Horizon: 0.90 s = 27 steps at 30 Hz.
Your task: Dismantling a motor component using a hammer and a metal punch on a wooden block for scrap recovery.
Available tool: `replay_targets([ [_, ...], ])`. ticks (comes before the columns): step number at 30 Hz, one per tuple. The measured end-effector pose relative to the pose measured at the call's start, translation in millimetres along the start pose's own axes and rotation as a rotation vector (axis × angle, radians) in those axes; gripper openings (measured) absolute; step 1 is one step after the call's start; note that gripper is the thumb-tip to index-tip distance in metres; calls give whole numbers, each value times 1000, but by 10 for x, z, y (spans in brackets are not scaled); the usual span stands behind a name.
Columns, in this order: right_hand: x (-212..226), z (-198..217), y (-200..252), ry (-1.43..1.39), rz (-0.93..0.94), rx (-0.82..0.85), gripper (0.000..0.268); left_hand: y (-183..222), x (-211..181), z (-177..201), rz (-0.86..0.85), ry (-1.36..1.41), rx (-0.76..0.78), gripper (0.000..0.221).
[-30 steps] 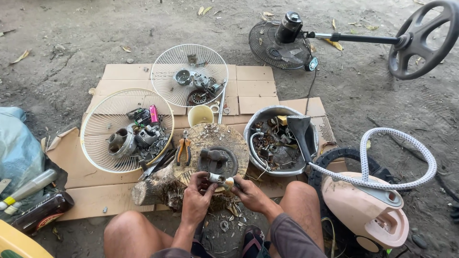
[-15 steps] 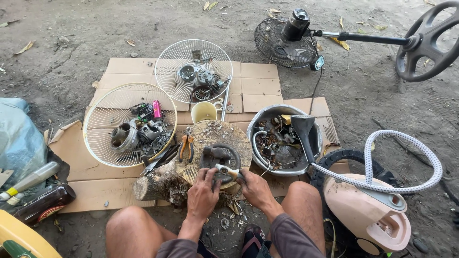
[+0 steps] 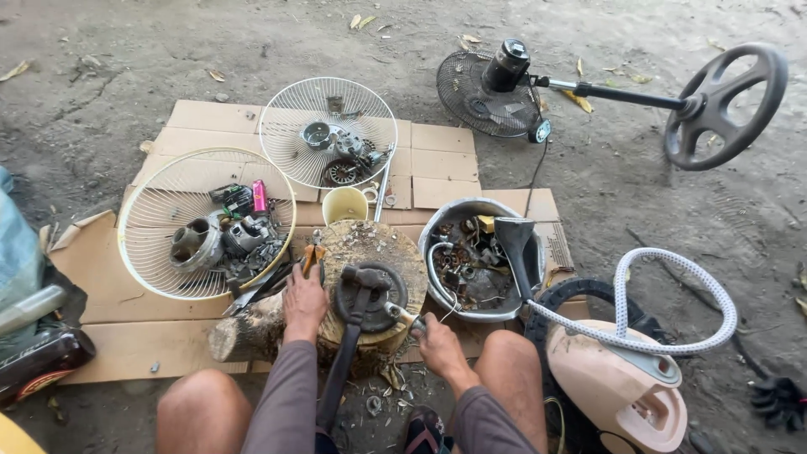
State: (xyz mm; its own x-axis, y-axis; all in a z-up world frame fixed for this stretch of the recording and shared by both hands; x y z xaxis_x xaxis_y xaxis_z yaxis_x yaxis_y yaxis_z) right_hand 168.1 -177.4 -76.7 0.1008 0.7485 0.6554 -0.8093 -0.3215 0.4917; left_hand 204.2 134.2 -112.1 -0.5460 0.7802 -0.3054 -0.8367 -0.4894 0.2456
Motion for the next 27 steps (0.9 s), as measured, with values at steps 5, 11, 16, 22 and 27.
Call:
replay_targets([
  [5,-85,33,-84,-188,-46,-85,27,-125,39,-30,33,-52,21,44],
  [11,-148,255,-265,-592,48,-366,26,279,144,279,300,288,225,34],
  [16,-163,281,-346,-1368,45,-479,57,985,-213,541,239,670,285,50],
  [22,1,342,-299,-2061,194,-293,42,2394,-1057,876,270,812,675,44],
  [27,255,528,-96,-1982,530,-192,45,2779,-1248,983,212,504,714,24],
])
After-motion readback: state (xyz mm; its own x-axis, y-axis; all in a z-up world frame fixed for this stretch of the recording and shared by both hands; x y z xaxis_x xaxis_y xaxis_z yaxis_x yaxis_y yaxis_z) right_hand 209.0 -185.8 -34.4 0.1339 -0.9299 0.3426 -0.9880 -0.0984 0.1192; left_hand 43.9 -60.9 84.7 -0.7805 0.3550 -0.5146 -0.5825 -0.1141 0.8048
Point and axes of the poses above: each hand's wrist, its own y-axis away from the middle knuckle, its own z-axis out of the back of the hand, x = y × z, the point moved 6 cm from there along -y, towards the middle knuckle, and after that the axes turned 6 degrees about z, right-handed, at the moved point
